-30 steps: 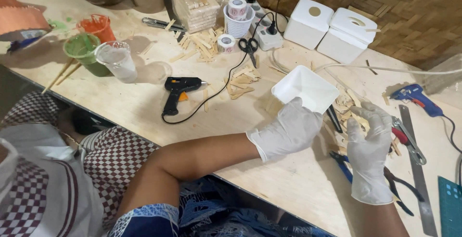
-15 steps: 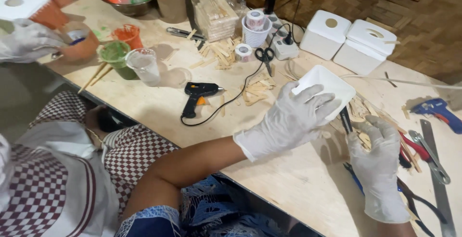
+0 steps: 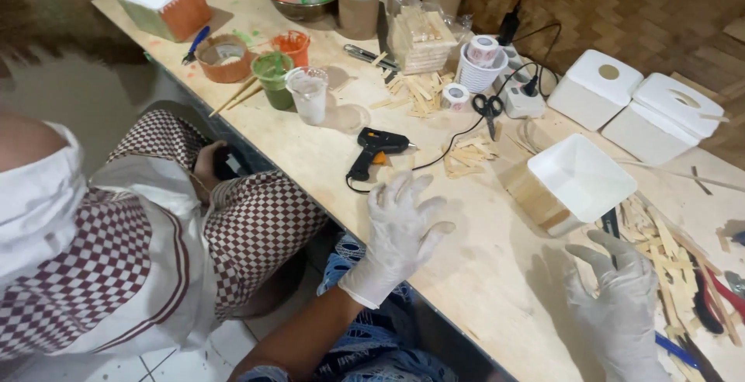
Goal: The person assembles a small wooden container by cutting wooden sticks to size with pliers and attaching them to a white square base using a hot glue gun. They repeatedly measure, cut, and glue sticks to build up the sides of the container.
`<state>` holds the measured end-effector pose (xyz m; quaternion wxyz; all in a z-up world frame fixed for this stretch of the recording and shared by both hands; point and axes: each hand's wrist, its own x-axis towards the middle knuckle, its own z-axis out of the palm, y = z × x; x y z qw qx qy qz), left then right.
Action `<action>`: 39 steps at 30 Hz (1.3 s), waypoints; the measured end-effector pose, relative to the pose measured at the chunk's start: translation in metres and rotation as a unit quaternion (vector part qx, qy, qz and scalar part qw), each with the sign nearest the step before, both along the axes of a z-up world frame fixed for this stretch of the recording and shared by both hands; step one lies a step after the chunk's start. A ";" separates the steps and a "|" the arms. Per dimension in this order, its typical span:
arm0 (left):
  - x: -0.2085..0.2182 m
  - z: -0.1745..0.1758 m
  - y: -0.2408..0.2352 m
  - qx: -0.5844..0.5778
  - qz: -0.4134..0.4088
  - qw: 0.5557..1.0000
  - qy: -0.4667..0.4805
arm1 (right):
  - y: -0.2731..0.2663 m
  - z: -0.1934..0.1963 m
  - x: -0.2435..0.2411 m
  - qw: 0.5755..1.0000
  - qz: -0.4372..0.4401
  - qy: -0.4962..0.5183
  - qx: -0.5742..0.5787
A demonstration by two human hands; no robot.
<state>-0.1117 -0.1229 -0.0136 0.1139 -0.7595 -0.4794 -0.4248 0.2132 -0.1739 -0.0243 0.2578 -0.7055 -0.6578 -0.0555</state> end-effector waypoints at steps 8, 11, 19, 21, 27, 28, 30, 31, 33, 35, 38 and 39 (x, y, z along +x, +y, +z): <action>0.003 -0.008 -0.002 -0.026 0.013 0.999 0.024 | 0.007 0.017 -0.019 0.986 0.047 0.157 -0.034; 0.004 -0.015 0.001 -0.012 0.006 1.000 -0.002 | 0.003 0.039 -0.035 0.985 0.055 0.154 -0.060; 0.002 -0.015 0.001 -0.007 0.005 1.000 -0.028 | 0.001 0.034 -0.046 0.913 0.077 0.395 -0.071; 0.002 -0.013 0.000 0.010 -0.007 0.999 -0.050 | -0.001 0.048 -0.055 0.933 0.016 0.337 -0.127; 0.002 -0.010 0.001 0.006 -0.034 0.995 -0.092 | 0.009 0.026 -0.033 0.958 0.063 0.253 -0.119; 0.002 -0.008 0.002 0.008 -0.037 0.995 -0.093 | 0.011 0.027 -0.032 0.959 0.062 0.252 -0.117; 0.002 -0.004 0.002 0.014 -0.040 0.994 -0.104 | 0.014 0.026 -0.031 0.974 0.061 0.188 -0.115; 0.001 -0.004 0.002 0.013 -0.041 0.994 -0.104 | 0.019 0.017 -0.023 0.973 0.059 0.188 -0.116; 0.001 -0.005 0.002 -0.015 -0.067 0.989 -0.129 | 0.027 -0.002 -0.006 0.991 0.064 0.044 -0.105; 0.000 -0.020 0.012 -0.009 -0.041 0.993 -0.107 | 0.043 -0.036 0.014 0.993 0.024 -0.032 -0.107; 0.000 -0.026 0.017 -0.003 -0.016 0.996 -0.083 | 0.049 -0.051 0.026 0.989 -0.015 -0.111 -0.101; -0.002 -0.025 0.017 -0.004 -0.013 0.997 -0.077 | 0.049 -0.051 0.026 0.989 -0.009 -0.109 -0.094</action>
